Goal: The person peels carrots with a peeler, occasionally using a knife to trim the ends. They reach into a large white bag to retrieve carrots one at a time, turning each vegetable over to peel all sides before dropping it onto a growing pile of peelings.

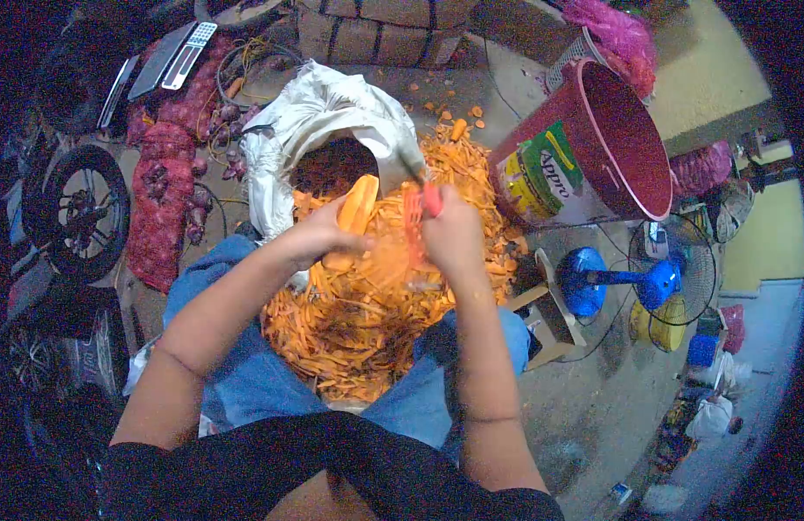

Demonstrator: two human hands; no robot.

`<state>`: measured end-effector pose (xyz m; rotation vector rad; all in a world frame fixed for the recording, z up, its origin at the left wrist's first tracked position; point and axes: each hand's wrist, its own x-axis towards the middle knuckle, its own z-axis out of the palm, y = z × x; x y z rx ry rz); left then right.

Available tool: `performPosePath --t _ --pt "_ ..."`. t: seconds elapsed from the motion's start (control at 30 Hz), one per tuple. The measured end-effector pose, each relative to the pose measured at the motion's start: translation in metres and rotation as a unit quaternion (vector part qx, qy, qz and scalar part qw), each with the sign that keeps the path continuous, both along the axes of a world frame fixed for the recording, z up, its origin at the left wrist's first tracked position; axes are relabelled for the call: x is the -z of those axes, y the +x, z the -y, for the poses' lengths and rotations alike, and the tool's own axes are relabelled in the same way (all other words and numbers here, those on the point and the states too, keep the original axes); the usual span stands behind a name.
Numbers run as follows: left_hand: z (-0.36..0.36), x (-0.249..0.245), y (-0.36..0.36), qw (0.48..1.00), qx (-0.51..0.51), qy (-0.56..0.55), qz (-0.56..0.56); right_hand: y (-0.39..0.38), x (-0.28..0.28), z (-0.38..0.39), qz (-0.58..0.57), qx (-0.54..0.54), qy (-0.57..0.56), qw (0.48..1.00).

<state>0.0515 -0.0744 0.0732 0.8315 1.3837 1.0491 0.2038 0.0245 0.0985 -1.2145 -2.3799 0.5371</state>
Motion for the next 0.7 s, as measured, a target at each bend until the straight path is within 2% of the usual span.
performPosePath --t 0.03,0.07,0.1,0.17,0.23,0.33,0.53,0.6,0.7 --pt "0.0 -0.001 -0.002 0.994 -0.001 -0.015 0.107 -0.002 0.007 0.005 0.015 -0.017 0.001 1.0" --pt "0.001 -0.002 -0.005 0.977 -0.001 -0.029 0.211 -0.003 0.009 0.01 0.092 -0.03 0.015 0.995" --pt "0.001 -0.005 -0.007 0.977 -0.002 -0.03 0.21 -0.006 0.009 0.015 0.091 -0.031 0.015 0.995" --pt "0.001 -0.009 -0.011 0.975 0.003 -0.041 0.216 -0.01 0.008 0.021 0.156 -0.105 0.016 0.982" --pt "0.001 -0.014 -0.012 0.975 0.006 -0.02 0.22 -0.014 0.005 0.023 0.176 -0.101 0.011 0.979" --pt "0.002 -0.021 -0.014 0.975 0.009 -0.045 0.217 -0.016 0.009 0.025 0.177 -0.101 0.0 0.979" --pt "0.001 -0.018 -0.011 0.979 0.007 0.019 0.202 -0.019 0.015 0.028 0.189 -0.094 -0.025 0.977" --pt "0.0 -0.019 -0.013 0.988 0.058 -0.034 0.136 -0.021 0.014 0.026 0.23 -0.071 -0.023 0.97" --pt "0.0 -0.017 -0.014 0.985 0.084 -0.056 0.138 -0.021 0.025 0.022 0.202 -0.052 0.004 0.978"
